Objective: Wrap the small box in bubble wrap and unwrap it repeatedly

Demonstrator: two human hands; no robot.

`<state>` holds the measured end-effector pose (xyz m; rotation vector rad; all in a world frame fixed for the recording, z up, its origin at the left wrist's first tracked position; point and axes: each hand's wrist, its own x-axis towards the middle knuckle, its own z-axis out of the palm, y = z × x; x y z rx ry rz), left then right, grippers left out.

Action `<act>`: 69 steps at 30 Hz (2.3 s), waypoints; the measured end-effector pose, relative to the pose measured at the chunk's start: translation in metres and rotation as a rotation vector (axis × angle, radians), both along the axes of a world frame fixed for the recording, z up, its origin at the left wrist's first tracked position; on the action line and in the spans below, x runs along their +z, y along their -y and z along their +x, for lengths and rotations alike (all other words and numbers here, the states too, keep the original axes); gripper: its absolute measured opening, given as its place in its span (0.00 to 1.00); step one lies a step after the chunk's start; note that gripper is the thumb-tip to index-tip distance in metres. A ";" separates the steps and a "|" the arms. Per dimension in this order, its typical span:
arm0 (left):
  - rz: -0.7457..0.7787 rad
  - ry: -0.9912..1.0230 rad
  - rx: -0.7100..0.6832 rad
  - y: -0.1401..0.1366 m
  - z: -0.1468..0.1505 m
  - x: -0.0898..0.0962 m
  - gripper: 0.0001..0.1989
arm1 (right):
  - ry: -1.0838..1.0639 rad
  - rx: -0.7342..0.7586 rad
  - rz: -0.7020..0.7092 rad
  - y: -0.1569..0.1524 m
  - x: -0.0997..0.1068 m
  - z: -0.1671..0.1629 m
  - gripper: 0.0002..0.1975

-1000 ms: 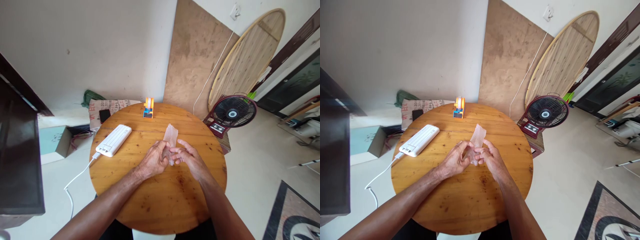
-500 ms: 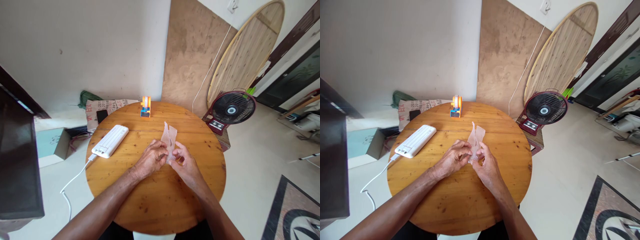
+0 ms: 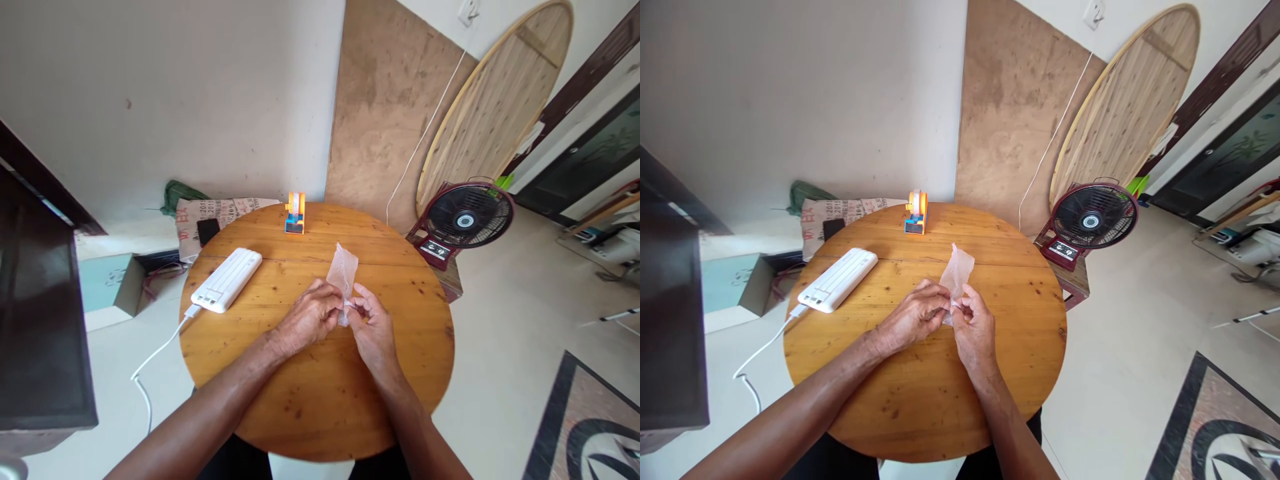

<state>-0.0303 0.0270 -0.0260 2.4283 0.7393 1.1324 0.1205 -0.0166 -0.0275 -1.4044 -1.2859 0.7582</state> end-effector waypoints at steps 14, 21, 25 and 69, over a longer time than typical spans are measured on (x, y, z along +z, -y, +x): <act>-0.217 0.066 0.083 0.001 0.001 -0.005 0.18 | 0.435 0.236 0.004 0.006 0.031 0.005 0.20; -0.178 0.073 0.073 0.000 0.000 -0.008 0.23 | 0.338 0.215 0.048 0.008 0.018 0.003 0.18; -0.201 0.095 0.107 0.003 0.004 -0.010 0.24 | 0.340 0.188 0.067 0.011 0.012 0.003 0.20; -0.344 -0.115 0.096 -0.013 0.014 0.008 0.14 | 0.731 0.105 -0.145 -0.078 0.042 0.048 0.13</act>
